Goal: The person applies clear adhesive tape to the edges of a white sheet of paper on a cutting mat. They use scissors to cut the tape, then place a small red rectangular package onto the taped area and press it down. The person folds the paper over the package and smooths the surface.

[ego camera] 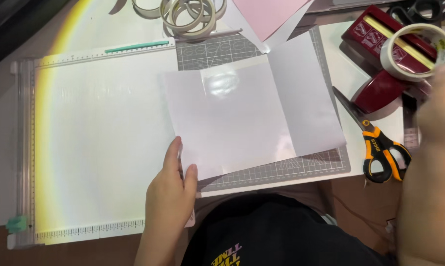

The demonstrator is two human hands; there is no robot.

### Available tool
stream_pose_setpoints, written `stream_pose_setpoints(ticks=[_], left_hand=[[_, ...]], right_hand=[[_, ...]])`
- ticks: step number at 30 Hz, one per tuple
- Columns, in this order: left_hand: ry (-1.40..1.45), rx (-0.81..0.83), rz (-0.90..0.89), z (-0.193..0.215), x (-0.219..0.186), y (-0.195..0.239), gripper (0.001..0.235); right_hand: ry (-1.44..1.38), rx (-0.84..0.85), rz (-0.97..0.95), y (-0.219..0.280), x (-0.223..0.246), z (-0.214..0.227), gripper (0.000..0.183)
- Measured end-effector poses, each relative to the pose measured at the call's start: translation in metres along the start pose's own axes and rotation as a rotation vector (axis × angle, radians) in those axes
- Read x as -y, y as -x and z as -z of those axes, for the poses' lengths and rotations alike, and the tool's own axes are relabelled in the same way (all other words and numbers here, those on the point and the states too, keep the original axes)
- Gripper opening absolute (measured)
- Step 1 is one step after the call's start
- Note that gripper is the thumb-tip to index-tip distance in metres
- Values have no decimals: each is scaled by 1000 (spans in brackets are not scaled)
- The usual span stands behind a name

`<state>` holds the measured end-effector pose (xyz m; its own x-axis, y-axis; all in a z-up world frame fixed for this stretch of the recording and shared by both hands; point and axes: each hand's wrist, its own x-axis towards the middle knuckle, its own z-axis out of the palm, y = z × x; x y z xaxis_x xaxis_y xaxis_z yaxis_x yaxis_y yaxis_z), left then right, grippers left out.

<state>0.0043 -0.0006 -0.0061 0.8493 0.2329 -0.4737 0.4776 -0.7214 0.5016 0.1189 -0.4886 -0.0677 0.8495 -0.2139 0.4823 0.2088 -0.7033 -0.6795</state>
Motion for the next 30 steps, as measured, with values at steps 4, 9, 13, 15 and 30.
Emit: stream_pose_setpoints(ticks=[4, 9, 13, 15, 30], left_hand=[[-73, -9, -4, 4, 3, -8, 81], [-107, -31, -25, 13, 7, -7, 72], [-54, -62, -4, 16, 15, -10, 67], [-41, -58, 3, 18, 17, -12, 65], [-291, -213, -818, 32, -41, -156, 41]], right_hand=[[222, 207, 830, 27, 58, -23, 37], [392, 381, 786, 38, 86, -37, 49], [392, 464, 812, 39, 99, -37, 37], [354, 493, 826, 46, 108, -33, 43], [71, 906, 866, 78, 210, -19, 18]])
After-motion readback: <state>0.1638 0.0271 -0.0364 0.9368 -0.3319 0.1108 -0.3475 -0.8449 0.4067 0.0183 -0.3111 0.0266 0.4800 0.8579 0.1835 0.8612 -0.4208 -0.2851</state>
